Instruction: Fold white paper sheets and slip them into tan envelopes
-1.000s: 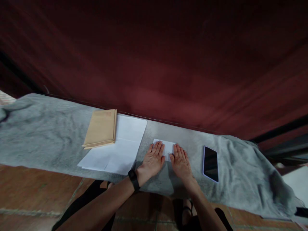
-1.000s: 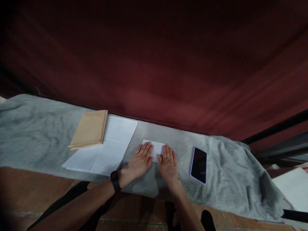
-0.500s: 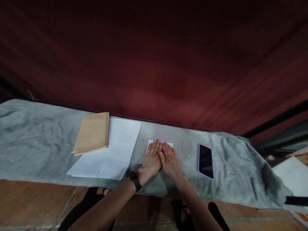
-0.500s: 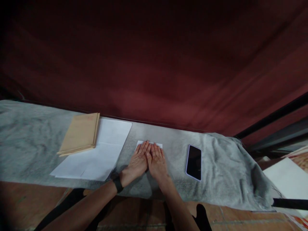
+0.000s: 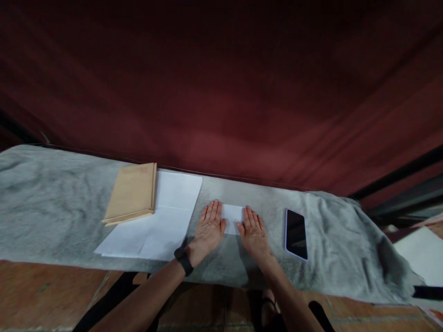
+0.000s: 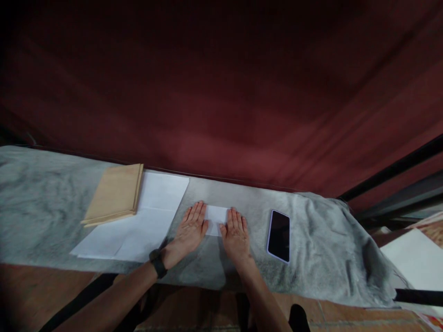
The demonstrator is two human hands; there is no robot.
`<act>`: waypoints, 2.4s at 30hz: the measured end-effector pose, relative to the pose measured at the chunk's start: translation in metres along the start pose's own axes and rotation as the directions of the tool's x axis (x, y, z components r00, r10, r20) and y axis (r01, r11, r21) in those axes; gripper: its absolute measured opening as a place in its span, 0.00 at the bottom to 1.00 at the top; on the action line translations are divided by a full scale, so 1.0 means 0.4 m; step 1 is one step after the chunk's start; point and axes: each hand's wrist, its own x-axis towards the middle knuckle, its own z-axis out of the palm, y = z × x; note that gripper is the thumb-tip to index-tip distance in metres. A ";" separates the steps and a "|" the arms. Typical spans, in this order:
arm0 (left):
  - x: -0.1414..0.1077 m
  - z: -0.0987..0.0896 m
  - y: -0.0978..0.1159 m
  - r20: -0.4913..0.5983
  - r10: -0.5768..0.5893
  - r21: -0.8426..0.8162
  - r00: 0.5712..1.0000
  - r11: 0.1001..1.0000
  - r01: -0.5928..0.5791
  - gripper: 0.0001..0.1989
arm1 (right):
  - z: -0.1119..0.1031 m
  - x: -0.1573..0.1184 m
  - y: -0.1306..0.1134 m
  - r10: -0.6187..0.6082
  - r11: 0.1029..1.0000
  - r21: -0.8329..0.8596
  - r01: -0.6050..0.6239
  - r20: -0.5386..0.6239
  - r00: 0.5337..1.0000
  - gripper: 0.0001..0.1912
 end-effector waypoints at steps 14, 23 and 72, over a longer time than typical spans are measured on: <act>-0.009 0.003 0.012 -0.100 -0.015 -0.005 0.995 1.000 0.014 0.31 | -0.026 0.002 -0.025 0.028 0.995 0.091 -0.029 0.012 1.000 0.30; -0.041 -0.012 0.043 0.006 0.241 -0.048 0.970 0.969 -0.241 0.29 | -0.025 -0.013 -0.051 -0.089 0.991 0.103 0.081 0.075 0.993 0.27; -0.061 -0.019 0.039 -0.011 0.204 -0.081 0.979 0.976 -0.204 0.30 | 0.005 -0.013 0.015 -0.026 1.000 -0.014 0.026 0.042 0.999 0.32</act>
